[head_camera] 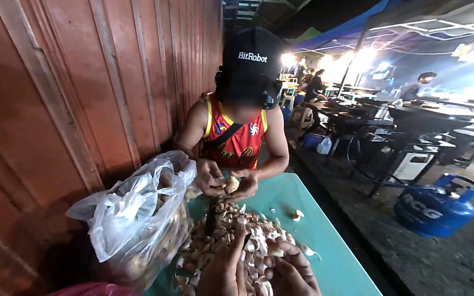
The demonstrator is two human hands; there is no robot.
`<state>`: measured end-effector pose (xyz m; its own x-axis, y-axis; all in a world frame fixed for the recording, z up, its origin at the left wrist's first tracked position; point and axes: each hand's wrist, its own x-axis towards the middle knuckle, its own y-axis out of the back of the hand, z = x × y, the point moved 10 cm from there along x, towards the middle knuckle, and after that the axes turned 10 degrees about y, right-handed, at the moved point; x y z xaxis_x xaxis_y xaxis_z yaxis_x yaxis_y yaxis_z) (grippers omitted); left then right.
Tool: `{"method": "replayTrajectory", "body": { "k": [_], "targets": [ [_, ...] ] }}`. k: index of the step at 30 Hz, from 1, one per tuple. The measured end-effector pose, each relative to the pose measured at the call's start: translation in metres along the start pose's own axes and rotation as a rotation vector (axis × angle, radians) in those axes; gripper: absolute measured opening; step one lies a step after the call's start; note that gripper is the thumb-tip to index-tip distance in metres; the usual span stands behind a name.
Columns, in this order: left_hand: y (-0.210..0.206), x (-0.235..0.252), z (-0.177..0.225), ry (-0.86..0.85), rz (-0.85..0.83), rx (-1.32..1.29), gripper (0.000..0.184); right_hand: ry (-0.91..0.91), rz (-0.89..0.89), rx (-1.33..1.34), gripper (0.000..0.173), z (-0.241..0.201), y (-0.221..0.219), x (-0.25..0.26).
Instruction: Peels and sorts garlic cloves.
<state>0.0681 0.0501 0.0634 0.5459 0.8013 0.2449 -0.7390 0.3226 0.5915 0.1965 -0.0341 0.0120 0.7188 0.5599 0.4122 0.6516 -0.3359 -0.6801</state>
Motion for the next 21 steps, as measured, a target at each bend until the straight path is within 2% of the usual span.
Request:
{"method": "replayTrajectory", "body": {
  "k": [4, 8, 10, 12, 14, 21],
  "targets": [
    [-0.008, -0.008, 0.009, 0.006, -0.065, -0.005, 0.038, -0.027, 0.017, -0.002, 0.031, 0.005, 0.005, 0.001],
    [-0.016, -0.013, 0.015, -0.027, -0.099, -0.024, 0.028, 0.030, 0.034, -0.183, 0.031, 0.000, 0.007, 0.000],
    [-0.017, -0.015, 0.019, -0.033, -0.122, -0.036, 0.030, 0.091, -0.005, -0.311, 0.036, -0.005, 0.005, -0.002],
    [-0.018, -0.016, 0.023, -0.062, -0.141, -0.023, 0.041, 0.163, -0.068, -0.435, 0.041, -0.011, 0.000, -0.004],
    [-0.023, -0.016, 0.023, -0.098, -0.169, 0.022, 0.046, 0.214, -0.105, -0.507, 0.043, -0.014, -0.005, -0.004],
    [-0.027, -0.015, 0.022, -0.123, -0.139, 0.101, 0.042, 0.251, -0.107, -0.521, 0.043, -0.019, -0.008, -0.003]
  ]
}}
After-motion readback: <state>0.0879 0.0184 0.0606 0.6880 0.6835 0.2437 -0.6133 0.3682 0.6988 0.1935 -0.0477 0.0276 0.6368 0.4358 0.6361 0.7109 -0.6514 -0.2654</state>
